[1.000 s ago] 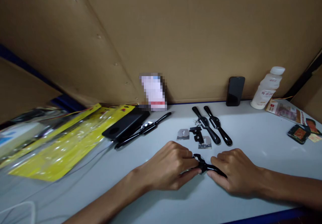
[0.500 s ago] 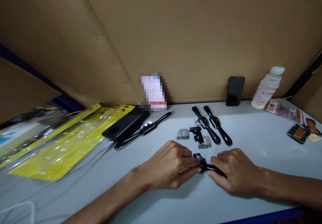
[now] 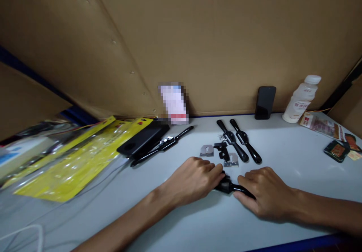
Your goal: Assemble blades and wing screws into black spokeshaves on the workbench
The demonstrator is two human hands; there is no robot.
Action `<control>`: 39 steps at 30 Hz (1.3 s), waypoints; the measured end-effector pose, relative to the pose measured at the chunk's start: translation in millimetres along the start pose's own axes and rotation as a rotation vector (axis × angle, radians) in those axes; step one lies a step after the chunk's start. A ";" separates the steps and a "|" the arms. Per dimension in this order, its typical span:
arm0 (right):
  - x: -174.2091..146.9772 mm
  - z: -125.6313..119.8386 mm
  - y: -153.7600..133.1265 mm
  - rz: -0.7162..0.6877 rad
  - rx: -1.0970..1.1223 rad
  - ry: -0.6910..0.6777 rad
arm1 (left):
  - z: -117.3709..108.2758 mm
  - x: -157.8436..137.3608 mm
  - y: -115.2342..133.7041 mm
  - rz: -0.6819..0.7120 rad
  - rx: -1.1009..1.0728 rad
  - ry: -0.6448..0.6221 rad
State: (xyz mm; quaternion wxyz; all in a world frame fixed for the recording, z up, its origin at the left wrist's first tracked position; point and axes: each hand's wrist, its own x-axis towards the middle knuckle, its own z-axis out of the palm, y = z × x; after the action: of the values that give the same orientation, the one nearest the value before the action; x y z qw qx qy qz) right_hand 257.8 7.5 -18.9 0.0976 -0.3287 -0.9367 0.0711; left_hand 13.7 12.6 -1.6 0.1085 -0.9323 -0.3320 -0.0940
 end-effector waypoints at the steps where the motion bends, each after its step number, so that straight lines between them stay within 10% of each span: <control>1: 0.0 0.2 0.0 0.001 0.002 0.002 | 1.7 0.2 -0.4 -0.047 0.000 -0.003; 9: 0.9 -1.5 -0.5 0.003 0.020 -0.013 | 5.3 -1.1 -11.7 -0.352 0.024 -0.018; 21: 0.3 1.6 0.4 0.003 0.011 -0.011 | -10.8 2.0 -3.3 -0.222 -0.418 -0.201; 27: 0.3 0.0 0.2 -0.039 -0.016 -0.022 | -10.9 5.5 -9.6 -0.368 -0.718 -0.315; 33: -0.5 -1.0 -0.2 -0.039 -0.011 -0.035 | -8.1 6.5 -23.9 -0.624 -1.005 -0.091; 39: 0.9 -1.6 1.2 -0.045 0.020 -0.058 | -0.6 3.3 -38.3 -0.686 -0.749 -0.042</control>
State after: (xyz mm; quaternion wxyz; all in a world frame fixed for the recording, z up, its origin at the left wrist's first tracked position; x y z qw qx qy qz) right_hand 258.2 9.1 -17.5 0.0752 -0.3045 -0.9454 0.0879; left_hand -8.3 43.4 5.1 -0.2771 -0.7463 -0.5645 -0.2182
